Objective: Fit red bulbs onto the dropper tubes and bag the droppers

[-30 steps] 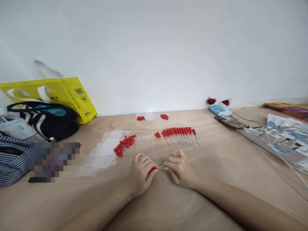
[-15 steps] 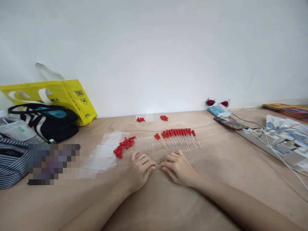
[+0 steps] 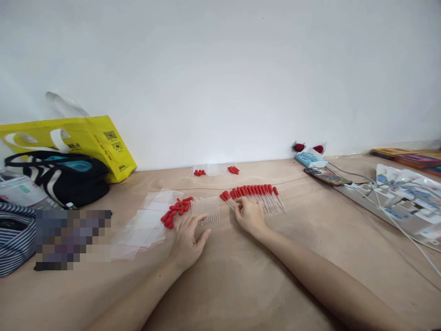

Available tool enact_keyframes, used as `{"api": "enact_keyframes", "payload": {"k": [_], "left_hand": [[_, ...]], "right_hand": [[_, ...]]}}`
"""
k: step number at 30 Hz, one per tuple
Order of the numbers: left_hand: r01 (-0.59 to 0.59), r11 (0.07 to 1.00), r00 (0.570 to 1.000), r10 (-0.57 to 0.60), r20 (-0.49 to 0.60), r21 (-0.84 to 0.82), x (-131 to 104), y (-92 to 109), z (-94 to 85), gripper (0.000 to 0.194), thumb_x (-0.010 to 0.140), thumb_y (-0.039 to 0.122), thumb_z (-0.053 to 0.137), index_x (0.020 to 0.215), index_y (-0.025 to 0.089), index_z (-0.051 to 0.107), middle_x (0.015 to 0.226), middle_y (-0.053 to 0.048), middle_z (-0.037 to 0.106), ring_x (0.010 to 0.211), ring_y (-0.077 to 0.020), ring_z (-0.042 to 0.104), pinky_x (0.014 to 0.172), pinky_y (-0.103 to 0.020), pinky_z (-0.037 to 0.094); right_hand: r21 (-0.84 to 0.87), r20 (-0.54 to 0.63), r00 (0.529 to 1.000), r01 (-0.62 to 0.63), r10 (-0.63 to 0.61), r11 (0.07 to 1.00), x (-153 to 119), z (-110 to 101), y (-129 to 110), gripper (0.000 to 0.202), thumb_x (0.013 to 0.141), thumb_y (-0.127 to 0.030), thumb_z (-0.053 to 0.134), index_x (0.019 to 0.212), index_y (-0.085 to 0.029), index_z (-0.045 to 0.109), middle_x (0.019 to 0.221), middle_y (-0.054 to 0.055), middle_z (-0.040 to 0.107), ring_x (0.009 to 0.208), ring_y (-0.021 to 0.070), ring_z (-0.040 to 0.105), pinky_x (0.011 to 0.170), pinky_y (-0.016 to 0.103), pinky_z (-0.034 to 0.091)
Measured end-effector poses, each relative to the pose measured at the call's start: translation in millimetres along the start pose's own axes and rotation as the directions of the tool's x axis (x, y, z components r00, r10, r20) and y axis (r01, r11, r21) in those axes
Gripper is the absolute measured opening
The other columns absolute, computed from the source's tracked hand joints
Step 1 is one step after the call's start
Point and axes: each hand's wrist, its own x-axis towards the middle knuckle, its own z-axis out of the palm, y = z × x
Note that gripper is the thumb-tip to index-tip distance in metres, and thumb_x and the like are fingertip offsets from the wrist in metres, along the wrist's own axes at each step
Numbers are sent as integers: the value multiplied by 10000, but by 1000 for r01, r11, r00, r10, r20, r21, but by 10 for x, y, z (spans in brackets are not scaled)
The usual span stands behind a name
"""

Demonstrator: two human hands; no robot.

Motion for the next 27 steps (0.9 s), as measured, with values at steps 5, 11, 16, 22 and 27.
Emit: {"api": "enact_keyframes", "payload": {"k": [5,11,16,22,27], "left_hand": [[-10,1000,1000,10,6,4,-12,-3,-17,214,782,245,499,991,214,532,966,-47,598,936,-229,530,834,-395,373],[12,998,1000,-11,-17,61,-12,-7,-17,198,776,261,510,965,219,550,949,-50,603,924,-241,532,802,-400,367],[166,972,982,-148,-118,165,30,-77,-124,168,755,293,535,896,212,575,949,-63,611,923,-261,527,805,-419,344],[490,804,866,-493,-81,337,382,-466,-494,201,759,380,505,793,236,641,938,-76,623,948,-309,519,785,-448,344],[635,687,736,-678,-5,353,841,-839,-524,311,631,479,599,580,174,632,812,-159,646,960,-434,498,788,-554,291]], "right_hand": [[-161,57,995,-74,84,984,94,52,-118,193,803,-232,420,908,-185,574,829,70,668,834,204,583,739,332,230],[-182,106,988,-90,111,979,100,46,-146,245,818,-285,403,926,-157,582,789,100,674,801,216,605,759,350,232],[-191,115,987,-88,111,978,93,30,-124,281,821,-334,416,954,-142,572,776,109,671,797,230,604,768,361,233],[-159,91,996,25,-11,987,78,-21,-178,263,829,-350,404,852,-186,609,826,79,670,790,203,592,790,377,215],[-161,157,987,5,21,987,164,52,-424,302,802,-367,425,770,-163,645,839,104,666,808,213,593,797,383,225]]}}
